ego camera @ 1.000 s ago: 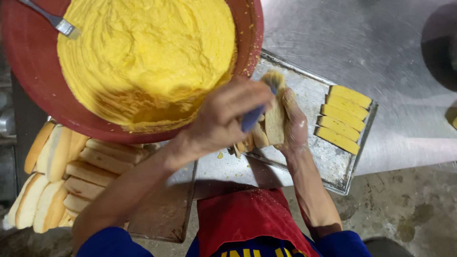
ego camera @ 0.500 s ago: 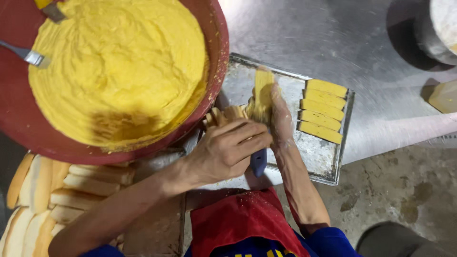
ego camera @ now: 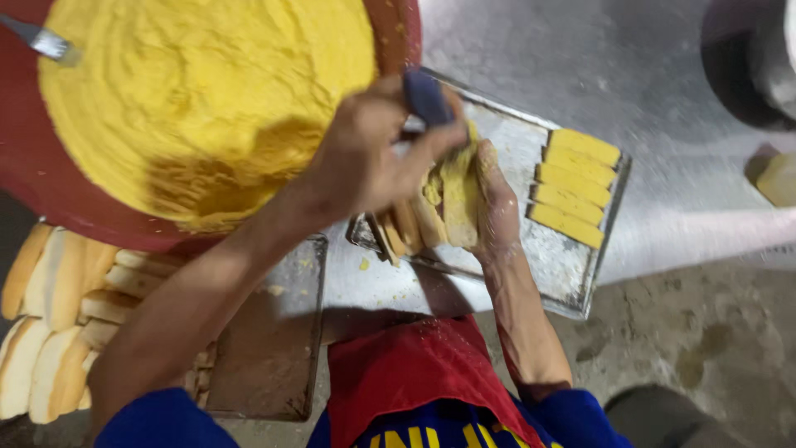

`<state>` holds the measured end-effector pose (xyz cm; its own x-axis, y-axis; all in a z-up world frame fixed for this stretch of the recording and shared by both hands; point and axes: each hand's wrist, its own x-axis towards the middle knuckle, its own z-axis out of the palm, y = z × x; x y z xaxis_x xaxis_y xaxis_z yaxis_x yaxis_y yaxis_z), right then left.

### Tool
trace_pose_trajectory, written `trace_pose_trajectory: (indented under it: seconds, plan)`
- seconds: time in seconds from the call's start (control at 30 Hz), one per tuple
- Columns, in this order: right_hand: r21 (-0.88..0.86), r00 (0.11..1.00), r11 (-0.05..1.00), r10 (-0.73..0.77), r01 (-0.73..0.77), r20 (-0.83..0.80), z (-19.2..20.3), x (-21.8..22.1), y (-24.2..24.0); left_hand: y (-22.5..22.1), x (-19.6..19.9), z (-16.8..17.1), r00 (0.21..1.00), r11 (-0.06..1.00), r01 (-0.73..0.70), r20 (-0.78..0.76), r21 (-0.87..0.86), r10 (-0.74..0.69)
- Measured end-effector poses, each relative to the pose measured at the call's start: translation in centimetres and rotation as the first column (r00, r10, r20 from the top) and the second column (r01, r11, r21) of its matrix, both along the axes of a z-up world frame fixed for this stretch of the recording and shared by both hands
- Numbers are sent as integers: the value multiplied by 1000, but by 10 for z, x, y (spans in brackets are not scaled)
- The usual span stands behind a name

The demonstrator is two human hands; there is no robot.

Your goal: The person applies a yellow spread to slices of bread using a brush and arranges them on a metal tray.

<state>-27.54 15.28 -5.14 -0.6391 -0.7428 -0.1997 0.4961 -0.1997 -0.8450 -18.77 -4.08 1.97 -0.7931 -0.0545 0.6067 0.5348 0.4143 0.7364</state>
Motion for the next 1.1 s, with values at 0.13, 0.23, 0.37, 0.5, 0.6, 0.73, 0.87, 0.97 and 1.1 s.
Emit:
trace_pose_trajectory:
  seconds: [0.13,0.23,0.37,0.5,0.6,0.73,0.87,0.97,1.1]
  plan:
    - [6,956,982,-184,188,229,1,-12,-8,33,2,-4,950,948,-254,-232,-192,208]
    - [112,961,970,-232,217,151,2,-21,0,68,36,3,974,940,-185,-182,-288,136]
    - [64,958,993,-110,96,266,12,5,-3,7,7,6,929,993,-103,362,61,74]
    - [-209,984,976,-18,55,175,11,-5,-1,-36,9,24,964,942,-260,6,214,264]
    - [-228,808,879,-245,418,537,0,-29,28,-73,34,22,933,912,-359,40,202,358]
    - [-141,773,860,-354,490,526,-11,-27,51,-113,65,3,887,916,-381,230,-128,401]
    - [28,739,918,-336,395,583,-22,-19,48,-133,63,-43,819,951,-209,491,-229,299]
    - [50,795,947,-295,318,531,-25,-19,40,-137,62,-58,822,988,-151,551,-36,146]
    - [74,811,926,-360,369,462,-21,-22,35,-140,82,-37,679,978,-92,707,-186,198]
